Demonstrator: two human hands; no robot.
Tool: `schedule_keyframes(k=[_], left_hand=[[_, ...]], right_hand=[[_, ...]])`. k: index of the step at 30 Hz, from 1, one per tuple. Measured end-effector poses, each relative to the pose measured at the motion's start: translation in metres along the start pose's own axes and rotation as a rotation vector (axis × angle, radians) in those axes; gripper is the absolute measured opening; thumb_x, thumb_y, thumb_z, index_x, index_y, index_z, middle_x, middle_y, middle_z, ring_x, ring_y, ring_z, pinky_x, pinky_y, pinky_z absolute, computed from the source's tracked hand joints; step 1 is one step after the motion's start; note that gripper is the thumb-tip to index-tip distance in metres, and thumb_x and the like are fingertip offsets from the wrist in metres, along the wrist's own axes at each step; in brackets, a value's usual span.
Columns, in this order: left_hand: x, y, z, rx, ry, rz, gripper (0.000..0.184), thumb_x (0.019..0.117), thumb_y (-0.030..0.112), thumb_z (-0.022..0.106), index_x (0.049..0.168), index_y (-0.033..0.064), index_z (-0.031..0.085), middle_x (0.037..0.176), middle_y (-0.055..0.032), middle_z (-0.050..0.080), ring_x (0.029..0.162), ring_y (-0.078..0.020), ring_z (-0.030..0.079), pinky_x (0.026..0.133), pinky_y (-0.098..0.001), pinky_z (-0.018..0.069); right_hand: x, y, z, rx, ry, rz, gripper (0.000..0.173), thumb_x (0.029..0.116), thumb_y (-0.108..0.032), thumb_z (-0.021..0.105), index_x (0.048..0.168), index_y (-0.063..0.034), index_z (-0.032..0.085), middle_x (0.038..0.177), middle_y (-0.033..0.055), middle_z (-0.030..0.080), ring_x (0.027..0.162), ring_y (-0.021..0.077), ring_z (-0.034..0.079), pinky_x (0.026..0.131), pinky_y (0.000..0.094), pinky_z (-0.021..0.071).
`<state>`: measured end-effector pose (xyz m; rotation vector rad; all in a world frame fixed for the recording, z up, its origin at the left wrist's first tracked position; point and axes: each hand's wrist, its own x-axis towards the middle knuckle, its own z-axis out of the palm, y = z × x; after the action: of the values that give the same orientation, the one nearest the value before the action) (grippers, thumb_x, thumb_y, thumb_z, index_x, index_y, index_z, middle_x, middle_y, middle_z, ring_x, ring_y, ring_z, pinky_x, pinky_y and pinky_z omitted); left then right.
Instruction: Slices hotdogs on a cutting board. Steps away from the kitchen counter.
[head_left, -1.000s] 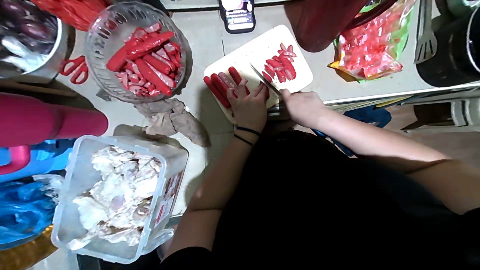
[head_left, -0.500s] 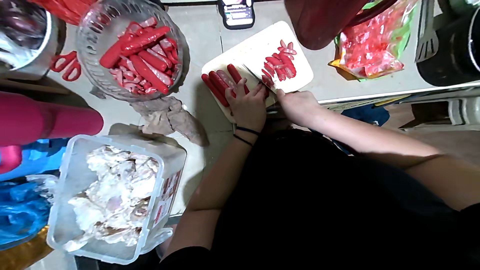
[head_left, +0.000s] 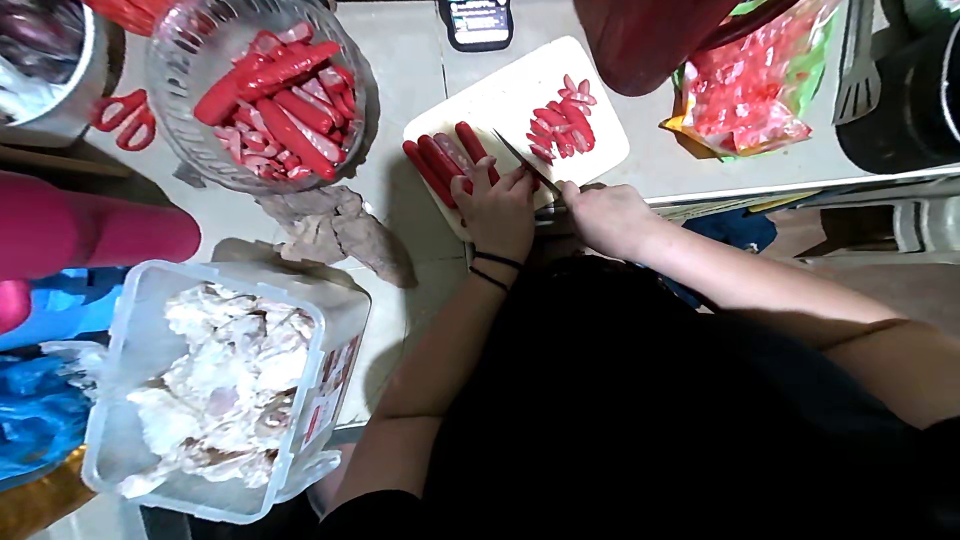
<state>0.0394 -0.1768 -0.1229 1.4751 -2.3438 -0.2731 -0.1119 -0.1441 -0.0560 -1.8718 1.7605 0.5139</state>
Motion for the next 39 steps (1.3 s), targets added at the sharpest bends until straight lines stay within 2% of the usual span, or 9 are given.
schedule_keyframes(k=[5,15,24,26,30,32,34,36,39], left_hand=[[-0.001,-0.003,0.002,-0.029,0.024,0.01,0.024,0.0995,0.015,0.06,0.111,0.0192,0.081,0.121,0.0009,0.076,0.128,-0.0318,0.06,0.108,-0.0631,0.0304],[-0.003,-0.003,0.004,-0.031,0.064,0.012,0.02,0.0972,0.014,0.064,0.103,0.017,0.082,0.112,-0.0011,0.078,0.125,-0.0317,0.062,0.107,-0.0609,0.0323],[-0.004,-0.004,0.006,-0.033,0.086,0.011,0.018,0.0974,0.015,0.064,0.099,0.0159,0.082,0.111,-0.0013,0.078,0.122,-0.0307,0.063,0.107,-0.0598,0.0337],[-0.005,-0.004,0.007,-0.031,0.101,0.018,0.018,0.0973,0.015,0.064,0.1,0.0154,0.082,0.109,-0.0025,0.078,0.121,-0.0313,0.064,0.105,-0.0597,0.0344],[-0.006,-0.004,0.007,-0.016,0.099,0.028,0.019,0.0967,0.015,0.063,0.101,0.0159,0.082,0.111,-0.0017,0.078,0.121,-0.0317,0.063,0.104,-0.0599,0.0352],[-0.005,-0.005,0.007,-0.017,0.107,0.026,0.017,0.0963,0.016,0.065,0.099,0.0174,0.082,0.11,-0.0002,0.078,0.121,-0.0303,0.064,0.104,-0.0589,0.0352],[-0.004,-0.009,0.007,-0.019,0.115,0.015,0.014,0.0962,0.02,0.068,0.095,0.0173,0.081,0.107,0.0001,0.078,0.12,-0.0298,0.063,0.104,-0.0586,0.0352],[-0.004,-0.012,-0.003,-0.006,0.069,-0.025,0.017,0.0967,0.027,0.068,0.102,0.0143,0.08,0.114,-0.004,0.076,0.125,-0.0335,0.06,0.106,-0.0623,0.0345],[0.001,-0.014,-0.023,0.085,-0.057,-0.179,0.058,0.0962,0.043,0.067,0.14,0.005,0.062,0.147,-0.0192,0.056,0.141,-0.0475,0.043,0.108,-0.0722,0.0298]], right_hand=[[0.012,-0.003,0.001,0.056,-0.003,0.0,0.034,0.1053,-0.01,0.051,0.138,0.0003,0.049,0.1,0.0244,0.07,0.096,0.047,0.071,0.077,0.062,0.0543],[0.001,0.001,0.0,0.023,0.034,0.002,0.03,0.107,-0.015,0.047,0.133,-0.0002,0.05,0.094,0.0234,0.07,0.092,0.046,0.071,0.071,0.0601,0.0545],[0.004,-0.011,0.001,0.06,-0.013,0.048,0.036,0.1068,-0.015,0.048,0.14,-0.0006,0.049,0.098,0.0244,0.071,0.096,0.0463,0.071,0.077,0.0619,0.0541],[0.007,-0.011,0.003,0.075,0.004,0.038,0.034,0.1069,-0.015,0.048,0.138,-0.0002,0.05,0.098,0.0241,0.071,0.095,0.0463,0.071,0.077,0.0619,0.0542],[0.013,-0.004,0.006,0.134,0.045,-0.027,0.024,0.1072,-0.016,0.048,0.123,-0.0005,0.057,0.096,0.0235,0.07,0.095,0.0462,0.071,0.077,0.0629,0.0545],[0.017,0.008,0.008,0.133,0.058,-0.084,0.024,0.1069,-0.018,0.049,0.122,-0.0005,0.057,0.096,0.0233,0.07,0.094,0.0464,0.071,0.075,0.0634,0.0539],[0.019,0.016,0.003,0.104,0.029,-0.081,0.03,0.109,-0.021,0.046,0.13,-0.0011,0.053,0.099,0.0231,0.069,0.097,0.0462,0.07,0.078,0.0634,0.0538],[0.02,0.021,0.001,0.081,0.035,-0.071,0.032,0.1099,-0.022,0.041,0.132,-0.001,0.051,0.099,0.0233,0.069,0.097,0.0461,0.07,0.077,0.0628,0.0538],[0.01,0.02,0.003,0.1,0.066,-0.113,0.028,0.1092,-0.021,0.043,0.127,-0.0013,0.054,0.095,0.0226,0.069,0.093,0.0456,0.07,0.075,0.0626,0.0538]])
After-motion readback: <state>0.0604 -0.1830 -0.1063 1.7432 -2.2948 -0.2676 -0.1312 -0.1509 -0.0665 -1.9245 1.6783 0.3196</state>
